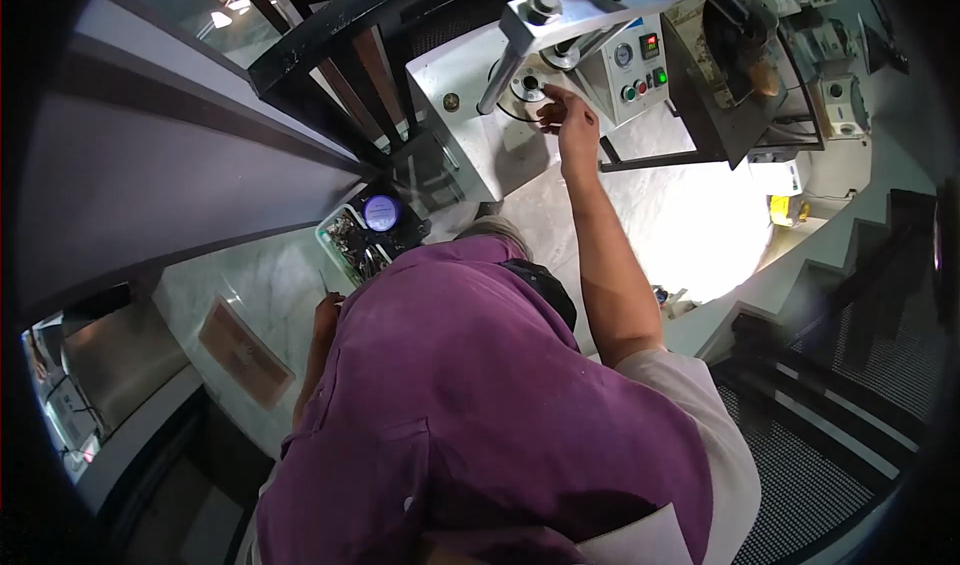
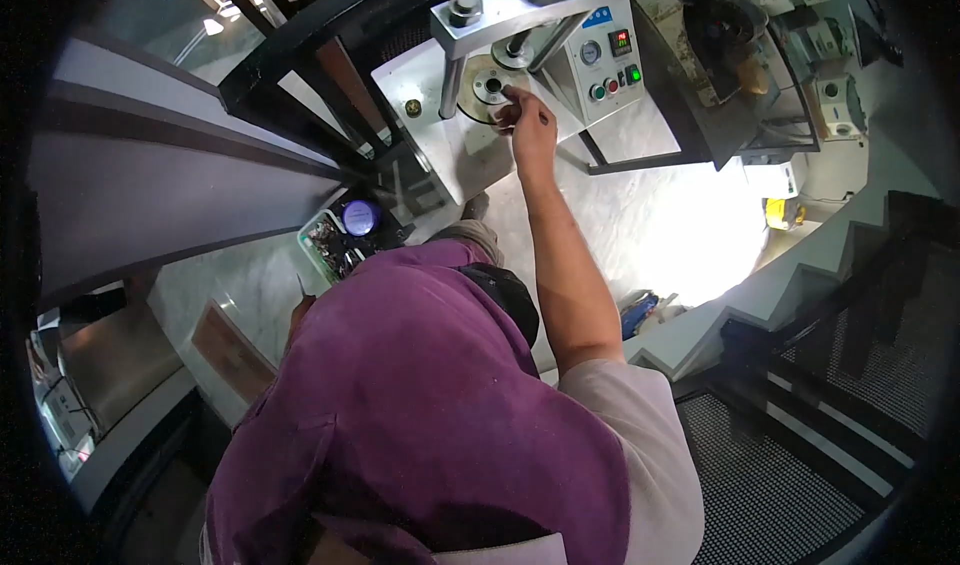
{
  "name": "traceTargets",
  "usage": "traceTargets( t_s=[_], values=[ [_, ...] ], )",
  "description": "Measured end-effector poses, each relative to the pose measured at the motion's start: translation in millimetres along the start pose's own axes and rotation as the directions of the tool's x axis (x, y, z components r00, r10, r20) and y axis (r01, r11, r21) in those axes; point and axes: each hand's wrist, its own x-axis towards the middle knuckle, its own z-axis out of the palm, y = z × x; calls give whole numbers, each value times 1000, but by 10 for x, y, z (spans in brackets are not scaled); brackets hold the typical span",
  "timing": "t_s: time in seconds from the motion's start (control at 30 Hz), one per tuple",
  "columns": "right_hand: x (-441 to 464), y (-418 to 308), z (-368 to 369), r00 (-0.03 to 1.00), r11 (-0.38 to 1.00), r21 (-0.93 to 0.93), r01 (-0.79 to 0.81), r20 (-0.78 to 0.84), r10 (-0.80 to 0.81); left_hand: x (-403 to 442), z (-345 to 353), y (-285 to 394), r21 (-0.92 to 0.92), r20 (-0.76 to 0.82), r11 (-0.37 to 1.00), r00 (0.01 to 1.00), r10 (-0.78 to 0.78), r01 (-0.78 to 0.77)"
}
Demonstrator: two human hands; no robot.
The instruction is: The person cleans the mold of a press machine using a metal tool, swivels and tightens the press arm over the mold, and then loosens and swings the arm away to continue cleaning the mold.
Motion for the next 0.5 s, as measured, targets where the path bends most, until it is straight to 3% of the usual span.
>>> traceTargets(
  t_s=[0.03,0.07,0.13,0.2,0.23,0.27,0.33,0.37,0.43,0.47,0.5],
  values=[
    [-20,20,7,998,998,11,-69,16,68,441,16,-657,-37,54,996,995,78,-76],
    [-27,44,14,990,990,23,-137,31,137,421,55,-706,-50,62,996,995,74,-71],
    [-10,107,37,993,992,23,-121,15,121,358,96,-810,-482,145,841,969,-200,246],
    [1,174,65,996,959,-270,85,35,-79,325,121,-962,-517,123,833,980,-155,196],
    [-5,148,82,982,814,-551,182,70,-173,331,128,-1025,-546,91,827,991,-101,135],
    [-2,148,81,983,811,-556,180,69,-170,228,96,-900,-547,97,826,990,-104,140],
    [21,148,88,880,575,-676,461,263,-396,2,-17,-616,-359,48,928,995,-85,96],
    [26,138,83,881,575,-677,459,264,-392,-20,-37,-552,-359,49,928,995,-89,100],
    [38,99,28,827,450,-707,545,367,-425,-15,-97,-460,-375,16,914,987,-160,154],
    [25,85,-10,829,450,-709,543,367,-422,-1,-144,-431,-374,18,914,987,-162,157],
    [17,60,-48,794,371,-767,524,281,-540,27,-184,-386,-451,29,863,971,-239,226]
  ],
)
